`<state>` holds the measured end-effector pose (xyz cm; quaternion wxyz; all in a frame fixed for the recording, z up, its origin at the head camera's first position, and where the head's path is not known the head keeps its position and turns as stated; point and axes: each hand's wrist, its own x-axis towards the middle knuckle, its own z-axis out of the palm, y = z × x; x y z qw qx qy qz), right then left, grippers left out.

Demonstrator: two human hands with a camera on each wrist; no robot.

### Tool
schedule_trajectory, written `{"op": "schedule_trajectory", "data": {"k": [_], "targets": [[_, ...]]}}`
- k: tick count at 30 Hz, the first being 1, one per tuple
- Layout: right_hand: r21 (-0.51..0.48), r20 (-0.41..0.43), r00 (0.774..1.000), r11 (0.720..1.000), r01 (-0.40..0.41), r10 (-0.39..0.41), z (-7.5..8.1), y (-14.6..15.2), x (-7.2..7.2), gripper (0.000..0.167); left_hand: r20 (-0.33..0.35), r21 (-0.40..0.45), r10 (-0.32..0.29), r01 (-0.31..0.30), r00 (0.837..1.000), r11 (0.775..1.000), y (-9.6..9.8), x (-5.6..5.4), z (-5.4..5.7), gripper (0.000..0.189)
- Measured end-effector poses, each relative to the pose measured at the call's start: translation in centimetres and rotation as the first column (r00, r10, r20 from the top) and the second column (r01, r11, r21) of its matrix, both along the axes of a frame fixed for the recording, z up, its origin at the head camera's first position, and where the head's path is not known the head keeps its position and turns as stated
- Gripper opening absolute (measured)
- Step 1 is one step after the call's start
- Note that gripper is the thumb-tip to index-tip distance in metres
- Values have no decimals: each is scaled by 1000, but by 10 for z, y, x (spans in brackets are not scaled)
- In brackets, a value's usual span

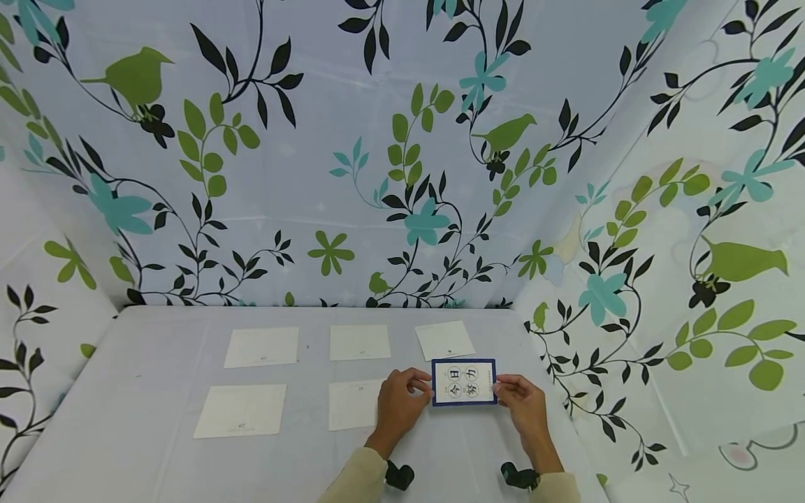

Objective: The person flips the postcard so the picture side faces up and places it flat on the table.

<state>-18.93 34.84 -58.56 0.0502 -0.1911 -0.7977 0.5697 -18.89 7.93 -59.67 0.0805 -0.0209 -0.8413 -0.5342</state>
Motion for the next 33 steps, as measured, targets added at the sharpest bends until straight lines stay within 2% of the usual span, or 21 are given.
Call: {"op": "schedule_trajectory", "data": {"k": [10, 17, 21, 33], "targets": [[11, 19, 1000, 1000, 20, -20, -2, -4, 2, 25, -11, -5, 30, -30, 999, 1000, 3, 3, -5, 28], [56, 27, 1000, 998, 13, -15, -4, -5, 2, 23, -31, -36, 49, -50, 998, 998, 5, 6, -5, 29], [82, 34, 999, 997, 6, -9, -6, -6, 4, 23, -40, -56, 39, -41, 998, 998, 5, 7, -5, 29], [209, 92, 996, 978, -5, -15, -13, -4, 4, 25, 7, -132, -25, 25, 1000, 991, 6, 9, -12, 33]]}}
